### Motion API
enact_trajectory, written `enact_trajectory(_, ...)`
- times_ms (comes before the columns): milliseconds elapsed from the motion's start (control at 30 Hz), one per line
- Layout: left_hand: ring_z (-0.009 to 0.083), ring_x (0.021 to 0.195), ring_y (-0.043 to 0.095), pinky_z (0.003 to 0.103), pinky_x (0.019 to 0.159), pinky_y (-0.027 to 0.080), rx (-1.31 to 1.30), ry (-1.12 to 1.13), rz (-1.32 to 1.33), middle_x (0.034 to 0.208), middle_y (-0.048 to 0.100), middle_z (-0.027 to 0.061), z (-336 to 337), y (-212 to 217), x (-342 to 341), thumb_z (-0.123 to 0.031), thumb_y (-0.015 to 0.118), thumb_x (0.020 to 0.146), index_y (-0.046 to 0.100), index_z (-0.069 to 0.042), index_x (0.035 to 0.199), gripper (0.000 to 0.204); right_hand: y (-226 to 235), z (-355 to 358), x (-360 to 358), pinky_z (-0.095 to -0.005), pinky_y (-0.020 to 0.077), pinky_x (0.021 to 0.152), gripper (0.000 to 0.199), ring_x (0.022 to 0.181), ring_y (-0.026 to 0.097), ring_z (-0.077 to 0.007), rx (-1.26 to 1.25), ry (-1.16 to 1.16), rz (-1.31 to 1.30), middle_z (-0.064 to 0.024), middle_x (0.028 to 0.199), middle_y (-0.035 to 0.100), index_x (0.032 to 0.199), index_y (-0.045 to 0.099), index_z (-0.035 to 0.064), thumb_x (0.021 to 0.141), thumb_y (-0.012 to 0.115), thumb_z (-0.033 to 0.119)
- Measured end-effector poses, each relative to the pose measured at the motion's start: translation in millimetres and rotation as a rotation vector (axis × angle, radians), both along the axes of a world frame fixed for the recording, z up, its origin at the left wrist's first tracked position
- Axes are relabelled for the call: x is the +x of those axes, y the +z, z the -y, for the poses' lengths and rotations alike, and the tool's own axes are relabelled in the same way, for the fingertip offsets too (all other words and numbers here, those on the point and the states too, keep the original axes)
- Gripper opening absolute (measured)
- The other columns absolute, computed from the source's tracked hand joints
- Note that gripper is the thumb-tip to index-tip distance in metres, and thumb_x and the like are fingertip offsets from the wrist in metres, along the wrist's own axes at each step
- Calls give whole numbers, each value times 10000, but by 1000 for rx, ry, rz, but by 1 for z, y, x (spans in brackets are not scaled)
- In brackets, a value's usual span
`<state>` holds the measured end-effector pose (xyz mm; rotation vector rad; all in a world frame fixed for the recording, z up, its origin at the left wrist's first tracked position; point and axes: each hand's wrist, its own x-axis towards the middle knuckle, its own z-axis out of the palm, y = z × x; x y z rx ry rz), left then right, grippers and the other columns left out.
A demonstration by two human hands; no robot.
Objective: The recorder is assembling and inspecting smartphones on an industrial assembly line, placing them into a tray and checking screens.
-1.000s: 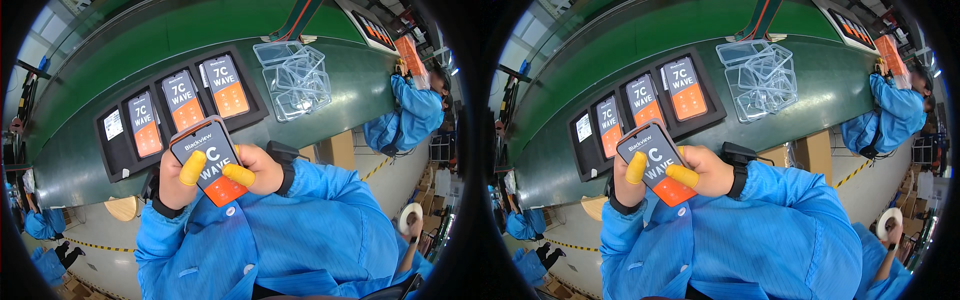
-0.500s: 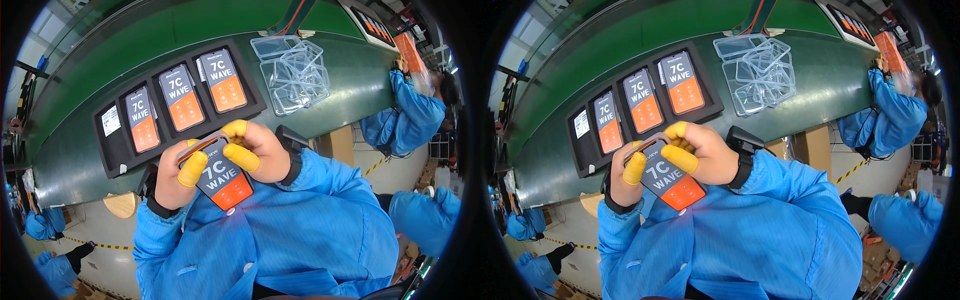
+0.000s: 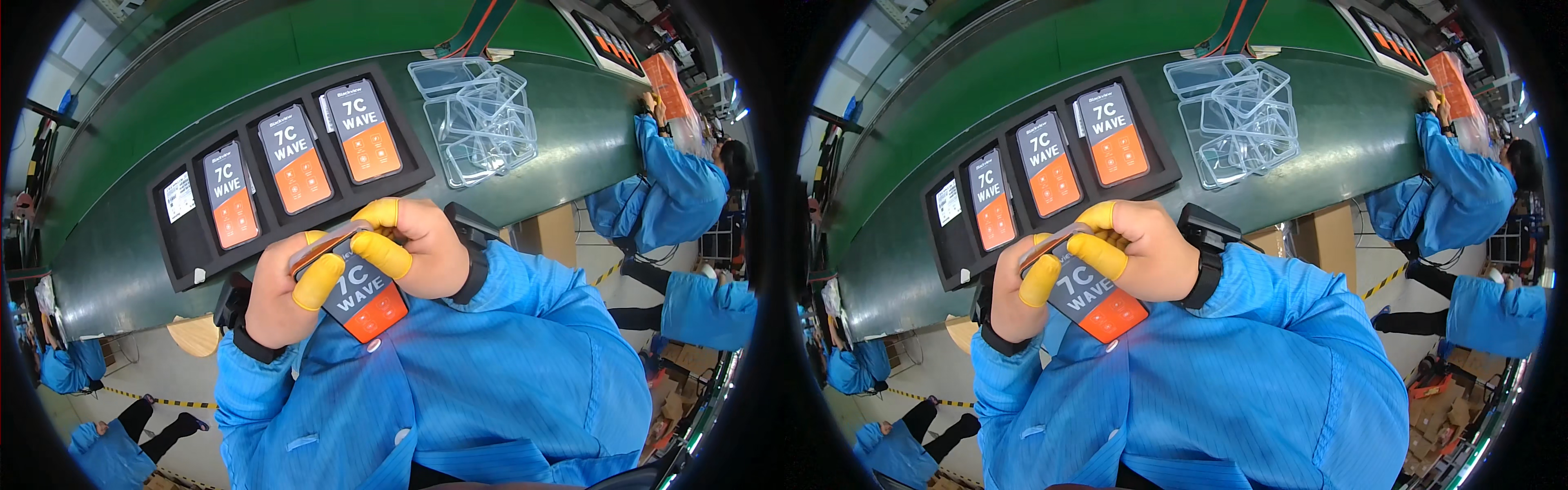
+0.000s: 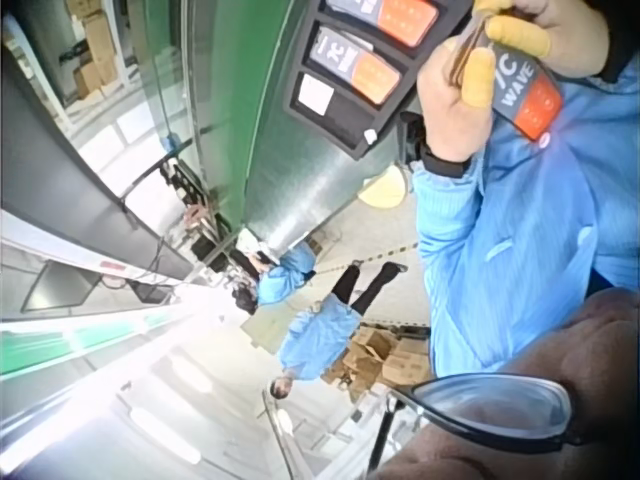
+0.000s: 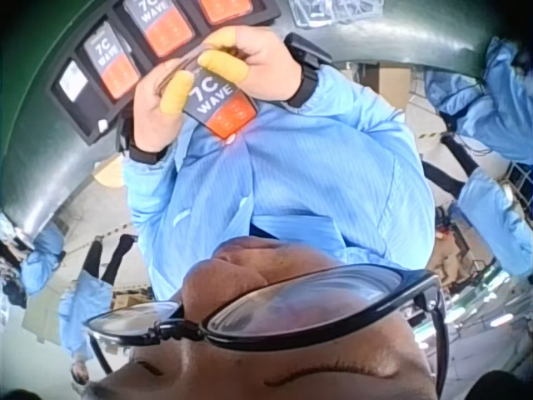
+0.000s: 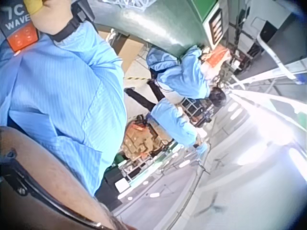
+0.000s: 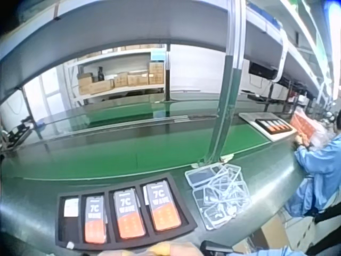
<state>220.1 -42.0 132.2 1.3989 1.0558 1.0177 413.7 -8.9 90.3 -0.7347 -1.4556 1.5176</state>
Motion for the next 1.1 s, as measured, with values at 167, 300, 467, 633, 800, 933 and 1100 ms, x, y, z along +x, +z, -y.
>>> enact_trajectory(167, 108, 762, 556, 263, 691, 455, -52, -153, -46, 839, 621, 43, -8, -6, -19, -289, 640, 957, 627, 23, 1022, 320, -2, -1, 1, -209, 486, 657, 170, 748, 574, -29, -87, 72, -56, 10, 854, 633, 1052, 612, 13, 957, 669, 142)
enact_trajectory(300, 102, 663, 504, 273, 599, 425, -29, -114, -78, 736, 576, 28, -9, -8, -21, -246, 672, 936, 624, 14, 961, 266, -4, -3, 2, -201, 470, 690, 158, 793, 547, -19, -189, 149, -128, 31, 889, 598, 1075, 586, 26, 973, 646, 131)
enact_trajectory(467, 113, 646, 514, 278, 588, 424, -29, -94, -112, 716, 570, 43, -8, -8, -21, -233, 678, 931, 629, 13, 953, 252, -6, -3, 0, -217, 479, 758, 150, 864, 552, -31, -233, 206, -205, 10, 951, 596, 1106, 573, 23, 988, 613, 107)
enact_trajectory(633, 143, 626, 543, 290, 573, 427, 36, -113, -185, 709, 582, 64, -11, -9, -24, -241, 682, 923, 636, 13, 934, 258, -5, -4, 1, -238, 485, 810, 140, 906, 557, -47, -283, 247, -242, 3, 970, 596, 1114, 562, 22, 1000, 590, 99)
enact_trajectory(800, 181, 612, 553, 313, 571, 429, 101, -181, -86, 712, 591, 81, -15, -12, -27, -216, 670, 919, 638, 16, 936, 235, -6, -6, 1, -244, 488, 814, 127, 909, 558, -49, -230, 274, -247, -4, 986, 606, 1096, 550, 30, 1015, 572, 125)
enact_trajectory(933, 196, 610, 552, 316, 573, 427, 91, -157, -137, 714, 587, 86, -15, -9, -26, -199, 660, 922, 641, 13, 949, 215, -7, -7, 2, -246, 489, 815, 128, 908, 556, -48, -237, 276, -230, -5, 986, 606, 1094, 543, 32, 1018, 567, 132)
enact_trajectory(1100, 229, 612, 552, 325, 573, 426, 110, -163, -192, 721, 584, 99, -15, -8, -25, -179, 660, 915, 646, 8, 970, 195, -8, -5, 2, -245, 485, 814, 130, 911, 549, -45, -249, 269, -225, -3, 986, 601, 1089, 537, 37, 1020, 565, 143)
